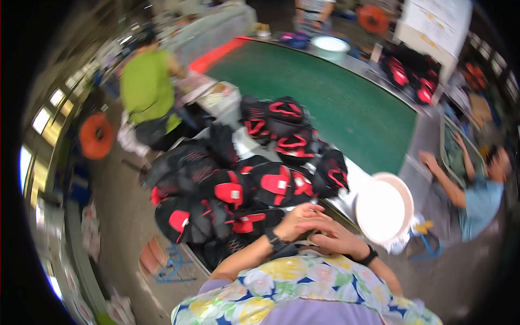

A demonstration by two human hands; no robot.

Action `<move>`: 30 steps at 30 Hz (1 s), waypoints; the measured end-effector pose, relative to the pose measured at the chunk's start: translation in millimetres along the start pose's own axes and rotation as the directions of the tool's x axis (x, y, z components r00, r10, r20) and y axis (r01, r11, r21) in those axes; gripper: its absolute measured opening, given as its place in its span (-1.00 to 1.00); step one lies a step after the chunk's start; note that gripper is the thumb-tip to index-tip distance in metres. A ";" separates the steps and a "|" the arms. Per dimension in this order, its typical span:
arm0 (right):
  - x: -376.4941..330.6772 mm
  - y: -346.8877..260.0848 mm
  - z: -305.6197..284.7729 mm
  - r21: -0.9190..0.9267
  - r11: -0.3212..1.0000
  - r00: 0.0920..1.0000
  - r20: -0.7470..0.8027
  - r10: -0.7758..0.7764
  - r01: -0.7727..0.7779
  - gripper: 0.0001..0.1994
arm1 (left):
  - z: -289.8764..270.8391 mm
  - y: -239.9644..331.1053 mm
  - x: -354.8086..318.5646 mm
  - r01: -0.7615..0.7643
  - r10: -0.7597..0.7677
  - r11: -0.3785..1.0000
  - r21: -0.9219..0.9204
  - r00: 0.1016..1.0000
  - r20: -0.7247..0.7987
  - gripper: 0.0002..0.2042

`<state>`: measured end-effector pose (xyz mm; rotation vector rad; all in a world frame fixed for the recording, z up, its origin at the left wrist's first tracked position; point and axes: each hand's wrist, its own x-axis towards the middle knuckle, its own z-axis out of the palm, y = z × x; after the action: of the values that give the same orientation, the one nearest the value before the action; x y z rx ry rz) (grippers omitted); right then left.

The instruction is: Apply white adhesive/glue to the interior edges of shoe components using a brush and refill the glue container.

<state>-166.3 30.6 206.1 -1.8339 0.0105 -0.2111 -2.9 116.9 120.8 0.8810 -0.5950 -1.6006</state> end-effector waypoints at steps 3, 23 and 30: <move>3.9 29.0 -2.6 0.147 0.989 0.998 0.070 -0.003 -0.007 -0.62 | -3.9 5.8 -7.8 0.047 -0.047 0.999 -0.003 0.988 -0.148 -0.68; -79.7 351.4 16.5 -0.053 0.408 0.404 -0.312 0.860 -0.911 -0.05 | -50.5 -24.1 -30.6 0.066 0.035 0.980 0.190 0.875 -0.483 -0.86; -78.7 383.6 11.3 0.003 0.705 0.657 -0.357 0.663 -0.709 -0.87 | -50.0 -12.7 -54.6 0.094 0.134 0.924 0.371 0.829 -0.544 -0.89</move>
<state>-202.5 -53.6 -174.8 -1.7763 0.9835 0.0293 33.1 177.0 93.5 1.5668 -0.4912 -1.1233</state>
